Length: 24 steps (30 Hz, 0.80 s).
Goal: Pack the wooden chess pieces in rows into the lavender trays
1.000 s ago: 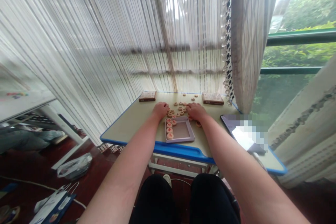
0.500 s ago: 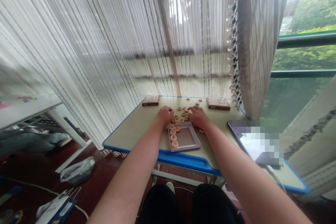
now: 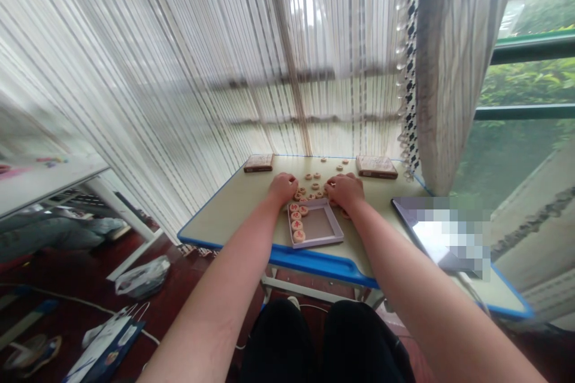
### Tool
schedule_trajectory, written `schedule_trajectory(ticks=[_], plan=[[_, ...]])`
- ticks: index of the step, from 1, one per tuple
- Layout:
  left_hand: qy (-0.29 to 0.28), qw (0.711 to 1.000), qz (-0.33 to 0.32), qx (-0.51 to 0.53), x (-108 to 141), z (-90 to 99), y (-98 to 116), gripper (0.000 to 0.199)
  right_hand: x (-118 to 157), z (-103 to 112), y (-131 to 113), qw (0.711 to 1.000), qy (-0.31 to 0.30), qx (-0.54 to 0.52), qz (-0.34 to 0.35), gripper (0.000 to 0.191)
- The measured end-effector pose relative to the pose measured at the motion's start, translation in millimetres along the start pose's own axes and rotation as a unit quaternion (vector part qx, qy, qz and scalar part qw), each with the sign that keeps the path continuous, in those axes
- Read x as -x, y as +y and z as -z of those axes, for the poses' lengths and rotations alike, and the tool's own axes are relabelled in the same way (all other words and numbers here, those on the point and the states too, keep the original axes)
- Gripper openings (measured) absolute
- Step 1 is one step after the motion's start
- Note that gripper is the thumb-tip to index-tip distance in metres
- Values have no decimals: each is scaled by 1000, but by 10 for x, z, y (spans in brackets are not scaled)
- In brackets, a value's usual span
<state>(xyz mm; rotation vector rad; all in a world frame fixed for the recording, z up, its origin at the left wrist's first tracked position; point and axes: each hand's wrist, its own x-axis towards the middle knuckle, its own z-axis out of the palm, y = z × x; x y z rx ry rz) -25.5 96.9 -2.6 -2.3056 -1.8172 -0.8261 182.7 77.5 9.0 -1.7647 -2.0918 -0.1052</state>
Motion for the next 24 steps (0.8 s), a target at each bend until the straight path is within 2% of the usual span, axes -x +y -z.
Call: schedule_trajectory(ticks=[6, 10, 14, 18, 21, 24], plan=[[-17, 1000, 1, -8, -6, 4, -9, 35, -87, 61, 88, 992, -63, -75, -73, 30], [-26, 1000, 13, -5, 4, 25, 9, 43, -119, 53, 156, 975, -48, -182, -121, 32], [-32, 999, 32, 12, 19, 40, 22, 36, -127, 58, 206, 959, -10, -245, -142, 33], [-34, 998, 41, 24, 24, 47, 36, 33, -99, 35, 168, 976, -12, -198, -94, 39], [-28, 996, 75, 29, 7, 52, 35, 32, -67, 6, 100, 992, -70, -103, -30, 34], [-11, 990, 137, 38, -19, 70, 12, 31, -43, 10, 50, 993, -107, -55, -1, 31]])
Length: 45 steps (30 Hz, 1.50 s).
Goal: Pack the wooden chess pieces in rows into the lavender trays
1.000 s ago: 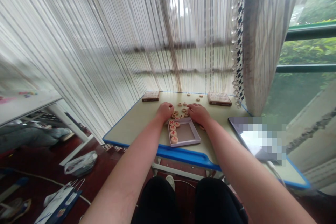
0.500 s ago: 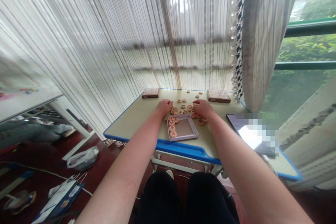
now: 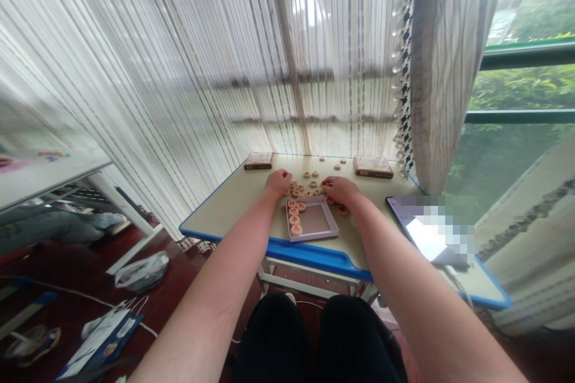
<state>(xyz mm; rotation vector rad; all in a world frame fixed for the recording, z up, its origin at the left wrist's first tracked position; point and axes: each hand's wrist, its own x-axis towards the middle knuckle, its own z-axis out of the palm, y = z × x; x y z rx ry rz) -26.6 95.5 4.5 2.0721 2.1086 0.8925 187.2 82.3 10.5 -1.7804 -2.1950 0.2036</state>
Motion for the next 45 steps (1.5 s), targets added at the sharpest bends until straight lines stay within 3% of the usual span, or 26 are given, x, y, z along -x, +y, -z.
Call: schedule_trajectory(ticks=[6, 8, 14, 22, 27, 32, 37, 45], plan=[[-13, 997, 70, 10, -16, 66, -13, 29, 28, 48, -23, 999, 23, 19, -11, 28], [-13, 998, 61, -7, -5, 85, 1, 27, 19, 49, -12, 999, 28, 15, -16, 27], [82, 995, 45, -23, 15, 130, 13, 29, -28, 11, 48, 998, 54, 16, -41, 26], [77, 996, 20, -37, 24, 97, -15, 32, 23, 92, 15, 995, 88, 7, -54, 28], [66, 997, 11, -43, 34, 90, -15, 33, 121, 184, -163, 995, 58, -54, 66, 26], [58, 997, 1, -41, 39, 81, -15, 34, 228, 136, -335, 977, 15, -125, 172, 23], [55, 998, 3, -44, 59, 97, -1, 32, 298, 100, -389, 972, -28, -159, 172, 24], [36, 998, 7, -47, 64, 102, 7, 31, 358, 160, -426, 970, -32, -167, 171, 25]])
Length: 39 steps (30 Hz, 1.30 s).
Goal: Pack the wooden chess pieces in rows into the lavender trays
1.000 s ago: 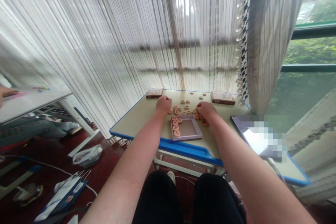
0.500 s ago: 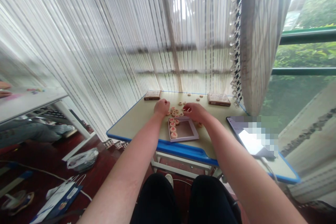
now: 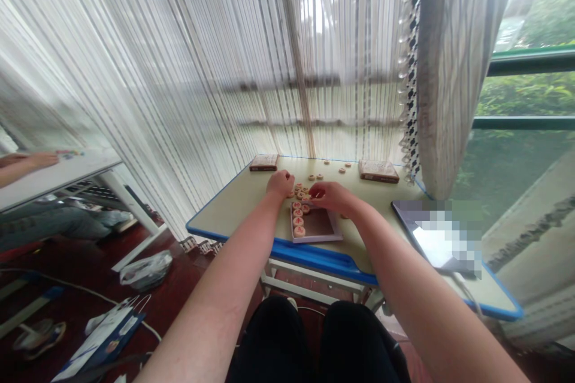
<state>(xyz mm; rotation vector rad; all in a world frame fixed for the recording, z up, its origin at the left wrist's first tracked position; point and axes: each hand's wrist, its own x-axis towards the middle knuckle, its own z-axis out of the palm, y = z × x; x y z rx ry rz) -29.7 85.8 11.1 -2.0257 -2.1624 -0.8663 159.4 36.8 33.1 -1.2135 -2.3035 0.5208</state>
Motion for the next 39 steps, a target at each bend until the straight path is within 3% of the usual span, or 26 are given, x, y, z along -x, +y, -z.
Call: schedule_trajectory(ticks=[6, 17, 24, 32, 39], plan=[[-1, 1000, -3, 10, -9, -30, -22, 30, 58, -25, -82, 998, 2, 28, 59, 22], [-7, 1000, -6, 5, -23, -42, -38, 30, 24, -169, 5, 995, 7, 33, 93, 22], [-11, 1000, -9, -13, -23, -43, -33, 30, 27, -148, 18, 994, 25, 24, 103, 26], [-6, 1000, -25, -10, -26, -48, -44, 30, 27, -115, -7, 988, -13, 16, 155, 18], [-3, 1000, -30, 4, -37, -73, -63, 27, 22, -138, 8, 996, 19, 37, 78, 31]])
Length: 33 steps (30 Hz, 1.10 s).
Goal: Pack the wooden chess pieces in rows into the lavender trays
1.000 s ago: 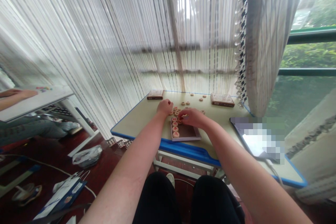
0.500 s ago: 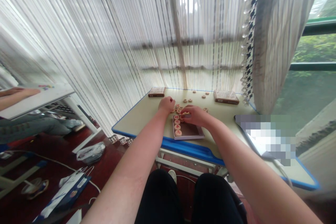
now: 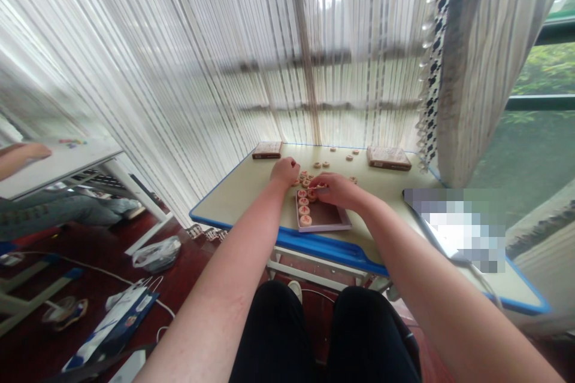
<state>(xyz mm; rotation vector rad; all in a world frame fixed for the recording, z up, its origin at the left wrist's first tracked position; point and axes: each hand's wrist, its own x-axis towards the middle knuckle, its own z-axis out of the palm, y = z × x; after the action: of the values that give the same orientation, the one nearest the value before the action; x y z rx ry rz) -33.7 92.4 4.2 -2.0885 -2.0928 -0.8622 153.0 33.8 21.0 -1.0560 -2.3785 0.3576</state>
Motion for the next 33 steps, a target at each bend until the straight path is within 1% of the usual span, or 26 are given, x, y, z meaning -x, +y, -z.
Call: schedule_trajectory(ticks=[2, 5, 8, 14, 18, 25, 33], plan=[[0, 1000, -3, 0, -2, -3, -3, 26, 4, 11, -9, 1000, -8, 10, 2, 27], [-5, 1000, -2, -1, -5, -3, -1, 26, 9, 26, -23, 999, -23, 14, 26, 20], [-6, 1000, -1, -1, -5, -4, 3, 26, 11, 28, -24, 999, -25, 5, 43, 18], [-7, 1000, 0, 3, -14, -25, -20, 25, 5, 4, 2, 999, -29, -4, 31, 20], [-9, 1000, 7, 4, -16, -32, -32, 25, 6, 0, 7, 999, -19, -10, 25, 22], [-17, 1000, 17, 2, -3, -15, -19, 24, 12, 13, -24, 999, -27, -3, 30, 14], [-20, 1000, 18, 1, -5, -3, -22, 30, 12, 6, -30, 999, -18, -10, 27, 17]])
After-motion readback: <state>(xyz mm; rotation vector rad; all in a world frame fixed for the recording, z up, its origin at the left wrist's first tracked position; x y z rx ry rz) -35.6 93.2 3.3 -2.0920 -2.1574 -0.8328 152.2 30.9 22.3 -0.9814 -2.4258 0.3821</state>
